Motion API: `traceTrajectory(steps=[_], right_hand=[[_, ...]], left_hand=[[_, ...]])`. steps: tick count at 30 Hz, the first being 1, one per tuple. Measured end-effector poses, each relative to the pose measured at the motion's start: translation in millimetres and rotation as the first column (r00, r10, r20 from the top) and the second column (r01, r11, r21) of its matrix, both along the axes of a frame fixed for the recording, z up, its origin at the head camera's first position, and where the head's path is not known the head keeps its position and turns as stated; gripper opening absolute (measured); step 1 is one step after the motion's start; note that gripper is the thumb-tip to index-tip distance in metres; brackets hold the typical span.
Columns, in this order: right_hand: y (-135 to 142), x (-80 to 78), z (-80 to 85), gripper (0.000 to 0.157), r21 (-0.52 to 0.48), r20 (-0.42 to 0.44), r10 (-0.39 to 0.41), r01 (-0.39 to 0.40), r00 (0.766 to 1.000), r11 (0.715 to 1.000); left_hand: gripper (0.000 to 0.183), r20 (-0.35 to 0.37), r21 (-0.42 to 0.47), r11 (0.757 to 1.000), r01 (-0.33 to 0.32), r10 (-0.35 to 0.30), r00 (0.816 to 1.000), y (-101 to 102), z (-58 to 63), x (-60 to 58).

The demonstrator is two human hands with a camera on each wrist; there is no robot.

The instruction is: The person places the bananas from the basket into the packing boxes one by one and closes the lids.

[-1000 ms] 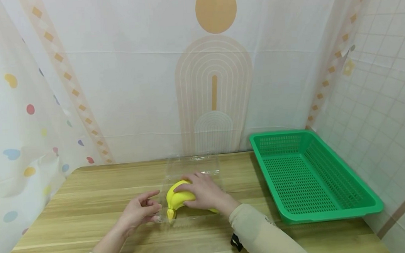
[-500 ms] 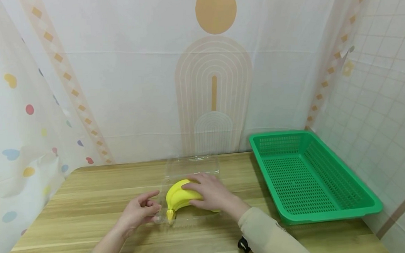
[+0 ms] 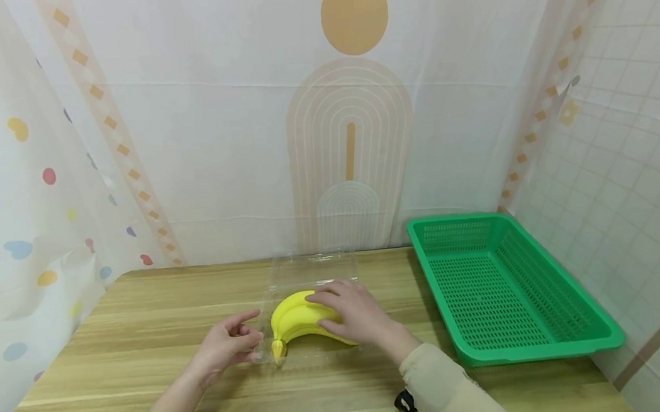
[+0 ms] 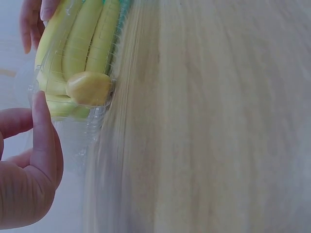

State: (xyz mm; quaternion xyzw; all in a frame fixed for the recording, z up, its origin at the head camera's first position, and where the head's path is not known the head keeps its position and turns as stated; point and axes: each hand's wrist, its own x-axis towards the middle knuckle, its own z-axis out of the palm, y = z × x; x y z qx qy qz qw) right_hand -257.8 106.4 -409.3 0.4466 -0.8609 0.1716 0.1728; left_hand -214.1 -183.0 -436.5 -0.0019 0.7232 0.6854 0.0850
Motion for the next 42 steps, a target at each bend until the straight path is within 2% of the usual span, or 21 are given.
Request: traceTrajectory(steps=[9,13,20,27,30,36,42], right_hand=[[9.5,-1.9,-0.7,0.047,-0.114,0.046,-0.008,0.013,0.999,0.993],[13.8,-4.2,-1.7,0.046,-0.189,0.114,-0.010,0.032,0.993,0.981],[22.8,-12.7,-8.9,0.043,-0.344,0.271,-0.058,0.153,0.961,0.926],[29.4,-22.7,-14.2,0.041,-0.439,0.336,-0.073,0.225,0.939,0.870],[30.7,-26.0,-15.3,0.040,-0.471,0.390,-0.081,0.274,0.917,0.838],[33.3,-32.3,-16.8,0.038,-0.517,0.538,-0.098,0.420,0.837,0.746],[37.6,-38.8,-17.2,0.037,-0.538,0.631,-0.093,0.521,0.770,0.663]], left_hand=[[0.060,-0.007,-0.006,0.999,-0.036,0.036,0.999,-0.9,0.0,-0.6],[0.053,-0.014,-0.036,0.996,-0.082,0.082,0.997,-2.0,1.0,-2.1],[0.046,-0.032,-0.047,0.991,-0.127,0.125,0.992,-3.1,3.8,-9.6],[0.047,-0.048,-0.027,0.990,-0.141,0.139,0.989,-4.5,6.5,-22.2],[0.048,-0.036,-0.011,0.989,-0.149,0.148,0.988,-5.0,8.2,-27.3],[0.052,-0.001,0.005,0.989,-0.150,0.150,0.989,-4.8,9.5,-38.2],[0.052,0.026,0.056,0.989,-0.134,0.133,0.991,-4.8,11.1,-49.2]])
